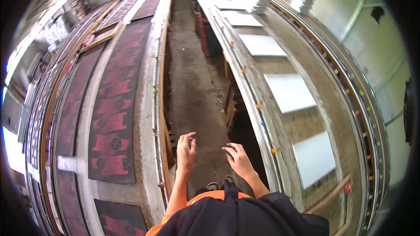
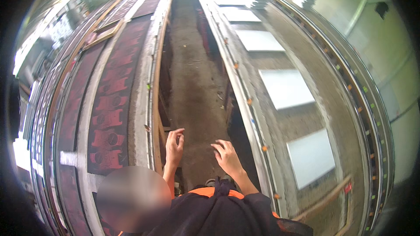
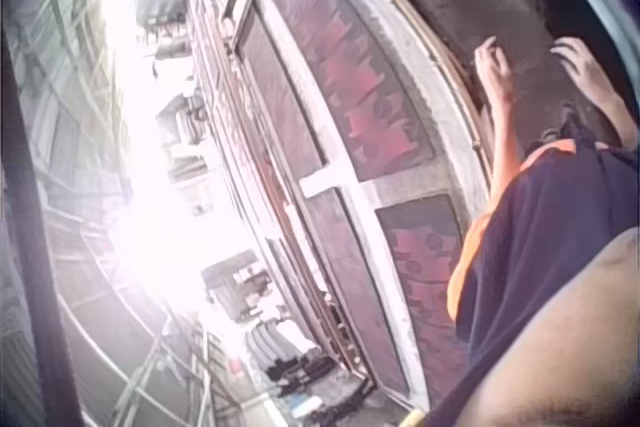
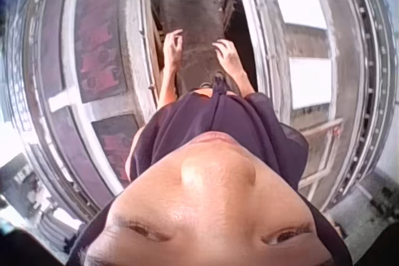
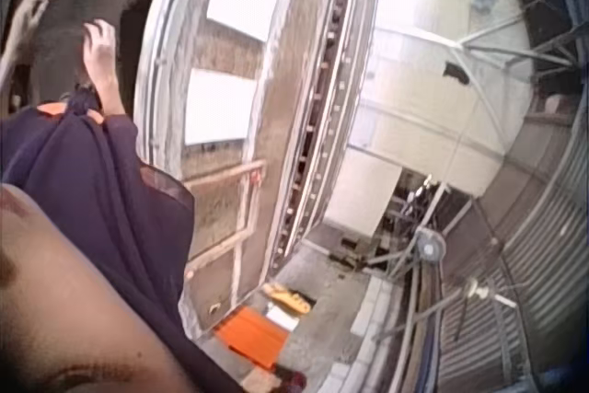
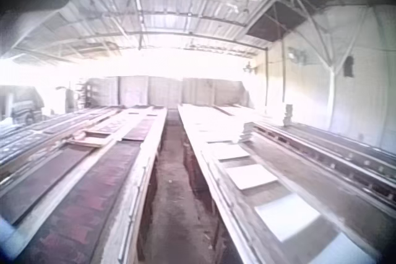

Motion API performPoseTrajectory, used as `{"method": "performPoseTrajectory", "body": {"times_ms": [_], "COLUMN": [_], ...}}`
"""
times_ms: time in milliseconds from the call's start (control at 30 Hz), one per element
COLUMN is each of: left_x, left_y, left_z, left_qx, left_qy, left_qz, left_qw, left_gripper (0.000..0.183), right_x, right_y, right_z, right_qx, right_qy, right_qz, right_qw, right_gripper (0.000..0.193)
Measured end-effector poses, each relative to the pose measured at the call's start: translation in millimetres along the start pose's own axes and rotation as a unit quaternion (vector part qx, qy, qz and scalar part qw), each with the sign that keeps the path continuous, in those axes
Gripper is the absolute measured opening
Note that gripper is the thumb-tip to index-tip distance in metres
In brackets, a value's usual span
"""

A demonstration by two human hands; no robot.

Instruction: The person repeatedly picks up white square tiles from a stack and places them into a wooden frame on a conveyor belt. The person aligns the tiles within the frame and then moves the frame along the belt to the next position. This process is repeated multiple times throughout the video.

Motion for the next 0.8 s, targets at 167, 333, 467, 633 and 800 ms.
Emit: {"method": "performPoseTrajectory", "body": {"times_ms": [167,333,467,633,800], "left_x": [60,86,105,92,92], "left_y": [-24,-105,-185,-301,-410], "left_z": [-3,-24,-40,-31,-33], "left_qx": [-0.019,-0.018,0.005,-0.036,-0.059], "left_qy": [0.028,-0.047,-0.092,-0.106,-0.071], "left_qz": [0.095,0.077,0.062,0.034,0.037], "left_qw": [0.995,0.996,0.994,0.993,0.995], "left_gripper": [0.020,0.020,0.021,0.022,0.022], "right_x": [-51,-117,-178,-222,-239], "right_y": [-45,-125,-205,-331,-453], "right_z": [-40,-70,-97,-101,-97], "right_qx": [0.024,-0.014,-0.029,-0.074,-0.109], "right_qy": [-0.027,-0.049,-0.108,-0.139,-0.142], "right_qz": [-0.029,-0.054,-0.093,-0.090,-0.073], "right_qw": [0.999,0.997,0.989,0.983,0.981], "right_gripper": [0.022,0.020,0.018,0.017,0.018]}}
Point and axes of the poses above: each hand's wrist, its own y-axis away from the middle knuckle, its own z-axis out of the back of the hand, x = y × z, the point moved 8 cm from there along -y, towards the middle knuckle, and after that the axes turned 4 degrees about z, right-handed, at the moved point
